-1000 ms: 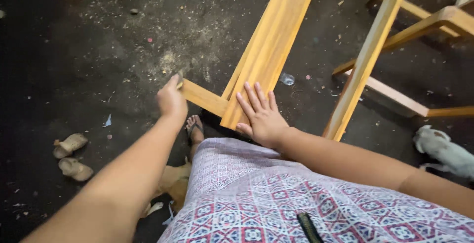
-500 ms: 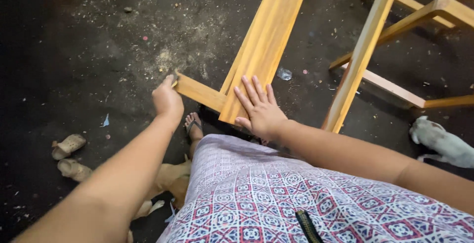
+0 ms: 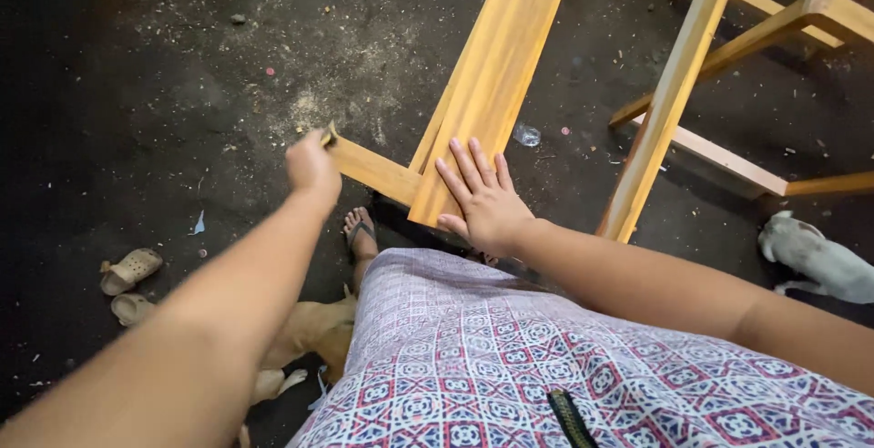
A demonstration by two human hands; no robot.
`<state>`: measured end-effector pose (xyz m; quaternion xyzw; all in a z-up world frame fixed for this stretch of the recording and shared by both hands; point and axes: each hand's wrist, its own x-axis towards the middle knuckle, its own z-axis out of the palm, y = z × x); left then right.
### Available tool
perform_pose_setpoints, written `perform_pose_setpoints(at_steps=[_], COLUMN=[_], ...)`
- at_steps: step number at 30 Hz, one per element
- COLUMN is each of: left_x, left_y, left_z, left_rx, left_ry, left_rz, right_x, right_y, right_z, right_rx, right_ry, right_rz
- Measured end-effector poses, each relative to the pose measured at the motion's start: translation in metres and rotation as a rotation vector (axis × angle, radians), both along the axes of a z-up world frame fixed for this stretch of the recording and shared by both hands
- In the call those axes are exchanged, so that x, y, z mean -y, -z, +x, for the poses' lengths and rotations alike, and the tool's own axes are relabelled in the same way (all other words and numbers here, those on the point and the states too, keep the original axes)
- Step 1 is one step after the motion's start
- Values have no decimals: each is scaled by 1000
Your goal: The recorder uses a piece of sandpaper to smooth the edges and surfaces of several wooden furniture components.
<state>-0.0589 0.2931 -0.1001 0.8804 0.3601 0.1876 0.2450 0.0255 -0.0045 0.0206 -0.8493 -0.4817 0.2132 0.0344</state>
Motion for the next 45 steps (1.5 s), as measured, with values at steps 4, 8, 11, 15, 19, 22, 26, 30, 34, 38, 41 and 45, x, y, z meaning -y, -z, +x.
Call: perform_pose_setpoints(at_steps=[4, 8, 11, 15, 19, 22, 26, 30, 34, 38, 41, 45], left_x=[9, 8, 5, 2, 20, 40, 77, 78, 69, 37, 8, -43], left_y=[-43, 11, 6, -2, 1, -15, -47, -66, -106, -94, -95, -115], left_z=[24, -23, -21, 3, -37, -95, -148, -159, -133, -127, -133, -158], left_rx=[-105, -70, 98, -287, 160, -333, -485, -213, -47, 44, 60, -4], left_ry=[-375, -64, 50, -54, -13, 127, 61, -302, -214, -74, -106, -110], left_rz=[-638, -48, 137, -123, -136, -225, -274, -262, -432, -383, -447, -634], right_x=[-3, 0, 0, 1, -1, -2, -18, -59, -118, -162, -191, -223], right_y=[-3, 3, 3, 1, 3, 2, -19, 3, 44, 50, 45, 47], right_z=[2, 0, 2, 1, 1, -2, -6, -16, -15, -14, -12, -11], right_rx=[-2, -25, 16, -1, -19, 4, 32, 40, -121, -27, 67, 116], right_ry=[7, 1, -24, -4, -8, -21, -38, -175, -307, -400, -345, -258], right_rz=[-8, 16, -7, -17, -1, 4, -37, -45, 128, 154, 86, -20])
